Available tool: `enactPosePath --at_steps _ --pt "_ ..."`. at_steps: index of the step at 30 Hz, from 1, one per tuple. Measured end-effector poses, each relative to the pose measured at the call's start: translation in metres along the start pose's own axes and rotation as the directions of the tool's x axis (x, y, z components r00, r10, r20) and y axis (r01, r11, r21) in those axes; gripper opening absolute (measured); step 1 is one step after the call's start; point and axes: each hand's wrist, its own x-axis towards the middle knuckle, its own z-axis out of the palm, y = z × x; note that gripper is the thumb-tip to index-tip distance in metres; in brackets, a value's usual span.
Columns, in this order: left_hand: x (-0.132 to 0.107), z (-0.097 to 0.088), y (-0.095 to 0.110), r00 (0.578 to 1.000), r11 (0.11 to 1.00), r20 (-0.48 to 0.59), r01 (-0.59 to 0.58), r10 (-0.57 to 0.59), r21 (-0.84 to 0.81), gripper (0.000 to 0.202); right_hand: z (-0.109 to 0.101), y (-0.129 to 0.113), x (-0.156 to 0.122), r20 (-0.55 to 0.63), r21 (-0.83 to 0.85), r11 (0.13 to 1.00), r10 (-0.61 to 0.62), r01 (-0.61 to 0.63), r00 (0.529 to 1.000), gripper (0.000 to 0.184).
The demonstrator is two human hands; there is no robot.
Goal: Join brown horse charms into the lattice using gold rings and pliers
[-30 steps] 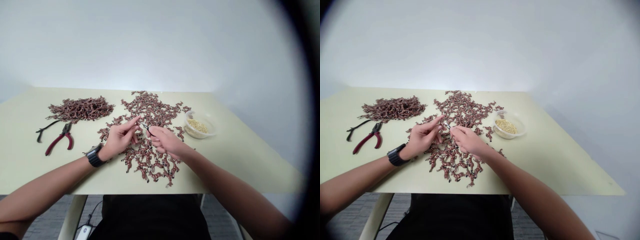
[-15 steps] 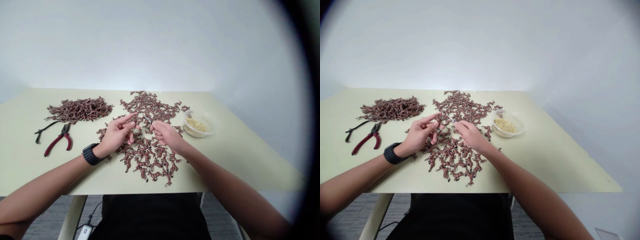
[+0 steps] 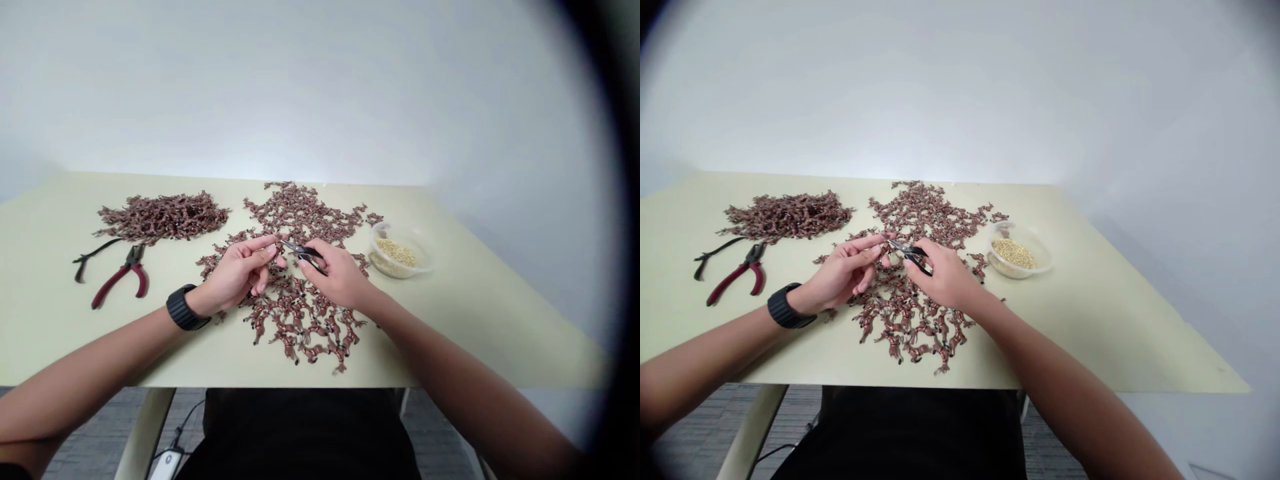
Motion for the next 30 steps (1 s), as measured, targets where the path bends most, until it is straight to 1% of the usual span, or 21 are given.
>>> enactPosePath --at_steps 8,15,19,30 --pt "-0.0012 0.0024 0.0002 1.0 0.999 -0.014 -0.028 0.028 0.04 0.052 -0.0018 -0.0017 -0.0002 0.024 0.036 0.998 0.054 -0.055 0.998 0.026" --pt "-0.0003 0.0011 -0.0014 0.998 0.995 0.0 -0.062 0.062 0.074 0.057 -0.0015 -0.0032 -0.0012 0.055 0.073 0.992 0.098 -0.102 0.994 0.027" --pt "0.0004 -0.0004 -0.0027 0.997 0.994 0.013 -0.076 0.075 0.08 0.056 -0.001 -0.0029 -0.0014 0.063 0.098 0.987 0.118 -0.124 0.991 0.028" --pt "-0.0009 -0.0004 -0.0017 0.998 0.995 0.013 -0.059 0.058 0.084 0.056 -0.0022 -0.0049 -0.0017 0.06 0.102 0.989 0.104 -0.11 0.993 0.026"
